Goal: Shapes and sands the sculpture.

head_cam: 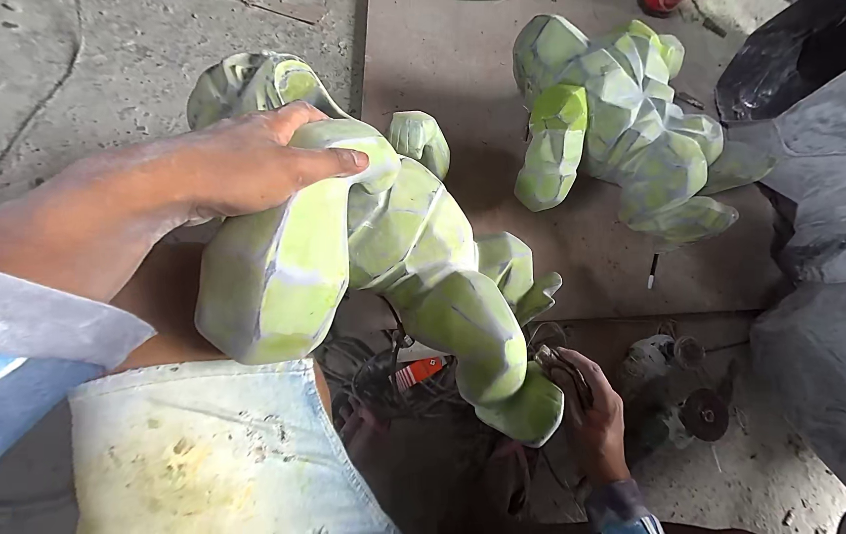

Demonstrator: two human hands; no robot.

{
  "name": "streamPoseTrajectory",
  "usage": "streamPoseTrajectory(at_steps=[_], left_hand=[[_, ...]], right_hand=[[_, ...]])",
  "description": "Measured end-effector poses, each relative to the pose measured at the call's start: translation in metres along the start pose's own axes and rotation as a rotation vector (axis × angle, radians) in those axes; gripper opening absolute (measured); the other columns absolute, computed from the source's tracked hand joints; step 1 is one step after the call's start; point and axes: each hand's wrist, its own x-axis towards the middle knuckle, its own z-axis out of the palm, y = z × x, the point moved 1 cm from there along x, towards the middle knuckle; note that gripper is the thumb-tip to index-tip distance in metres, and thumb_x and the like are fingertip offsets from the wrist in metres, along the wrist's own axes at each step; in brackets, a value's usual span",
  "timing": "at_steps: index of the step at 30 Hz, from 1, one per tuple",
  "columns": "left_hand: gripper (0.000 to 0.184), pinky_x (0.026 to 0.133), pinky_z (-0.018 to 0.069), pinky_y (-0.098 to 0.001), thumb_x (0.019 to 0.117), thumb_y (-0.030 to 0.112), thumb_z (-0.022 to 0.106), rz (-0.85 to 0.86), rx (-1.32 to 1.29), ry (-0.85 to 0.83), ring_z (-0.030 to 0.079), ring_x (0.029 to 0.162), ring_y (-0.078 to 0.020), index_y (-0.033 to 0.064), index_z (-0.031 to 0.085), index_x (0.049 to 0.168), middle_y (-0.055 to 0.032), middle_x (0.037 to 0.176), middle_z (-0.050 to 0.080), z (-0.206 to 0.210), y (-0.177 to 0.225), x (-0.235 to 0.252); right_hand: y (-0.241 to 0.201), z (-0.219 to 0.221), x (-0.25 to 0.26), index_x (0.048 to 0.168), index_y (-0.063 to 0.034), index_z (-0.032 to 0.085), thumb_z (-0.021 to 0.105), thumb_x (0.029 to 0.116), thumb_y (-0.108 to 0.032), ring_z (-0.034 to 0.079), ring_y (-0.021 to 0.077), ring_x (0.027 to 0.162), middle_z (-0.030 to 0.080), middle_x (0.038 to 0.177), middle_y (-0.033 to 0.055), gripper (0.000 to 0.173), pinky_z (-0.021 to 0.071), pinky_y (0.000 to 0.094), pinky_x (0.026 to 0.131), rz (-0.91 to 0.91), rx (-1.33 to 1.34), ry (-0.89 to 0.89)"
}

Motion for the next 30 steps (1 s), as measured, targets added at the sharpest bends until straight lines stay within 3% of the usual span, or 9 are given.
streamPoseTrajectory(at_steps=[3, 5, 9, 13, 19, 21, 24, 27, 30], left_hand=[[0.068, 0.085, 0.0515, -0.0661, 0.0926, 0.070, 0.057, -0.006, -0.012, -0.013, 0.066, 0.105, -0.0369, 0.0305, 0.044, 0.146, -0.0180, 0.123, 0.064, -0.001, 0.001, -0.001], [0.067, 0.084, 0.0525, -0.0647, 0.0935, 0.067, 0.058, -0.002, -0.024, -0.019, 0.067, 0.103, -0.0366, 0.0299, 0.044, 0.147, -0.0182, 0.122, 0.065, -0.003, 0.000, 0.001], [0.063, 0.075, 0.0597, -0.0564, 0.0905, 0.070, 0.060, -0.002, -0.051, -0.035, 0.073, 0.091, -0.0299, 0.0341, 0.049, 0.141, -0.0128, 0.110, 0.071, -0.001, -0.004, 0.004], [0.064, 0.078, 0.0569, -0.0600, 0.0918, 0.068, 0.060, 0.004, -0.052, -0.038, 0.071, 0.094, -0.0328, 0.0329, 0.047, 0.143, -0.0158, 0.114, 0.069, -0.005, -0.001, 0.005], [0.067, 0.078, 0.0580, -0.0598, 0.0896, 0.070, 0.061, -0.001, -0.065, -0.043, 0.072, 0.094, -0.0334, 0.0334, 0.047, 0.144, -0.0152, 0.114, 0.070, -0.003, -0.004, 0.004], [0.067, 0.081, 0.0550, -0.0620, 0.0917, 0.068, 0.060, 0.004, -0.058, -0.043, 0.069, 0.098, -0.0350, 0.0308, 0.045, 0.146, -0.0172, 0.117, 0.068, -0.006, -0.002, 0.003], [0.065, 0.075, 0.0596, -0.0553, 0.0901, 0.069, 0.062, -0.003, -0.063, -0.053, 0.072, 0.091, -0.0296, 0.0329, 0.047, 0.143, -0.0132, 0.110, 0.071, -0.002, -0.003, 0.005], [0.063, 0.073, 0.0603, -0.0563, 0.0896, 0.068, 0.063, -0.013, -0.088, -0.067, 0.073, 0.089, -0.0307, 0.0361, 0.048, 0.141, -0.0133, 0.109, 0.072, -0.005, -0.007, 0.006], [0.072, 0.078, 0.0584, -0.0610, 0.0832, 0.078, 0.062, -0.003, -0.055, -0.049, 0.072, 0.097, -0.0317, 0.0414, 0.047, 0.143, -0.0119, 0.117, 0.070, -0.006, -0.021, 0.012]], right_hand=[[0.008, -0.011, -0.004, 0.123, -0.0149, 0.071, 0.066, 0.0988, -0.034, 0.071, 0.0032, 0.086, 0.076, 0.102, -0.0031, 0.031, 0.0618, 0.0255, 0.076, -0.004, -0.134, -0.019], [0.008, -0.011, 0.007, 0.120, -0.0137, 0.072, 0.064, 0.0994, -0.036, 0.072, 0.0047, 0.086, 0.076, 0.101, -0.0013, 0.031, 0.0619, 0.0272, 0.076, -0.099, -0.189, -0.026], [0.010, -0.021, 0.010, 0.126, -0.0242, 0.071, 0.060, 0.1008, -0.042, 0.072, 0.0056, 0.084, 0.076, 0.103, -0.0049, 0.033, 0.0611, 0.0324, 0.073, -0.133, -0.282, -0.116], [0.013, -0.023, 0.020, 0.121, -0.0211, 0.073, 0.061, 0.1012, -0.040, 0.073, 0.0052, 0.087, 0.077, 0.103, -0.0047, 0.030, 0.0620, 0.0310, 0.075, -0.192, -0.252, -0.157], [0.025, -0.034, 0.015, 0.125, -0.0223, 0.071, 0.062, 0.1017, -0.037, 0.072, 0.0044, 0.094, 0.076, 0.109, -0.0051, 0.029, 0.0624, 0.0305, 0.083, -0.187, -0.222, -0.235], [0.022, -0.030, 0.021, 0.122, -0.0198, 0.072, 0.062, 0.1011, -0.036, 0.072, 0.0045, 0.091, 0.076, 0.105, -0.0039, 0.029, 0.0620, 0.0295, 0.081, -0.205, -0.214, -0.211], [0.012, -0.021, 0.030, 0.124, -0.0250, 0.072, 0.064, 0.0999, -0.036, 0.071, 0.0031, 0.088, 0.076, 0.104, -0.0077, 0.027, 0.0614, 0.0299, 0.077, -0.223, -0.203, -0.214], [0.026, -0.047, 0.023, 0.126, -0.0320, 0.069, 0.062, 0.1009, -0.039, 0.071, 0.0046, 0.088, 0.075, 0.103, -0.0099, 0.027, 0.0624, 0.0356, 0.077, -0.056, -0.278, -0.276], [0.044, -0.084, 0.014, 0.137, -0.0207, 0.059, 0.061, 0.1017, -0.035, 0.071, 0.0150, 0.084, 0.072, 0.106, 0.0016, 0.038, 0.0620, 0.0422, 0.074, 0.266, -0.157, -0.243]])
